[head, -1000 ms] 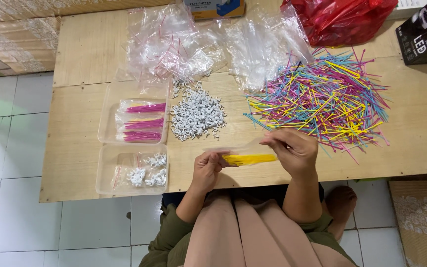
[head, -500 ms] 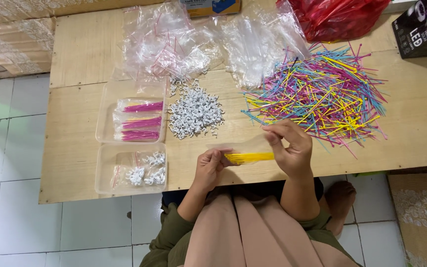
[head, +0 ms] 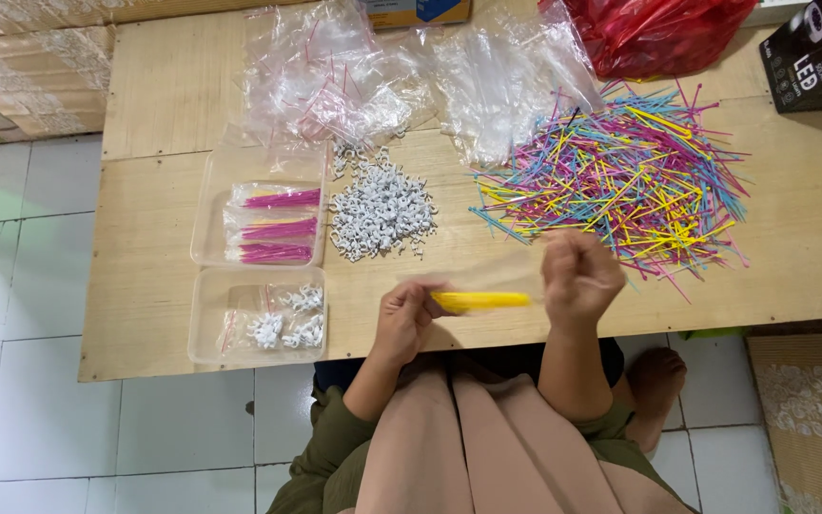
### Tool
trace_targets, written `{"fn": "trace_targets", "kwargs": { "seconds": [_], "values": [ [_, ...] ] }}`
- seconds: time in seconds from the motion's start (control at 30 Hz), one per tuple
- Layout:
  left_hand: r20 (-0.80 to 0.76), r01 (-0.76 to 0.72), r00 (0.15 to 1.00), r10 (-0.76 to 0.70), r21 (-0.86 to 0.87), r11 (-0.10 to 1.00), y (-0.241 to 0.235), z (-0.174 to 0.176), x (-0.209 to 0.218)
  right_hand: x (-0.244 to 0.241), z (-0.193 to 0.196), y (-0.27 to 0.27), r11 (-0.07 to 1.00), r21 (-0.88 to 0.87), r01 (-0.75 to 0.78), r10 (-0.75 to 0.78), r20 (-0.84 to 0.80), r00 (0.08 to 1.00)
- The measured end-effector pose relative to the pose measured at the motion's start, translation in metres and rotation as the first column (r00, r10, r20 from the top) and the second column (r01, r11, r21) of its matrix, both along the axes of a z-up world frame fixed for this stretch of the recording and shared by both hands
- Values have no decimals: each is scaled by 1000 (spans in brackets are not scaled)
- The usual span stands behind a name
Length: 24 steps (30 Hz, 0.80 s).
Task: The person sorts colorful plastic sticks by color on a wooden table, then places yellow sticks into a small plastic bag and seals it. The person continues sorting blue sticks from a mixed pile.
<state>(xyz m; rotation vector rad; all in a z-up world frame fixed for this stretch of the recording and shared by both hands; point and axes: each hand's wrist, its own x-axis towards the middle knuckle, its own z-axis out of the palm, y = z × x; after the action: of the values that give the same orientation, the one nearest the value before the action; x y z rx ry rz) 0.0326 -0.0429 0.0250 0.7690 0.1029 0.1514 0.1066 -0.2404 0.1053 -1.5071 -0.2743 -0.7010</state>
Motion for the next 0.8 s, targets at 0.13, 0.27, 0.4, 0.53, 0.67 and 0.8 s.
{"fn": "trace_targets", "kwargs": {
  "seconds": [0.13, 0.27, 0.4, 0.53, 0.67, 0.8],
  "values": [
    [0, -62, 998, 63, -82, 995, 14, -1, 3, 11, 9, -5, 995, 97, -30, 33, -29, 999],
    [41, -113, 992, 120, -148, 982, 7, 12, 7, 2, 12, 6, 845, 23, -534, 532, -119, 838],
    [44, -92, 994, 100, -152, 984, 2, -16, 10, -11, 14, 10, 907, -34, -419, 409, -161, 898],
    [40, -116, 991, 125, -173, 978, 7, -24, 9, -4, 12, -8, 909, 52, -414, 417, -50, 908],
    [52, -128, 989, 140, -184, 974, 7, -6, 6, -1, -3, -12, 879, 154, -452, 465, -66, 883],
    [103, -19, 994, 38, -188, 982, -7, -4, 1, -4, -10, 4, 710, -24, -703, 679, -241, 694]
  ]
}}
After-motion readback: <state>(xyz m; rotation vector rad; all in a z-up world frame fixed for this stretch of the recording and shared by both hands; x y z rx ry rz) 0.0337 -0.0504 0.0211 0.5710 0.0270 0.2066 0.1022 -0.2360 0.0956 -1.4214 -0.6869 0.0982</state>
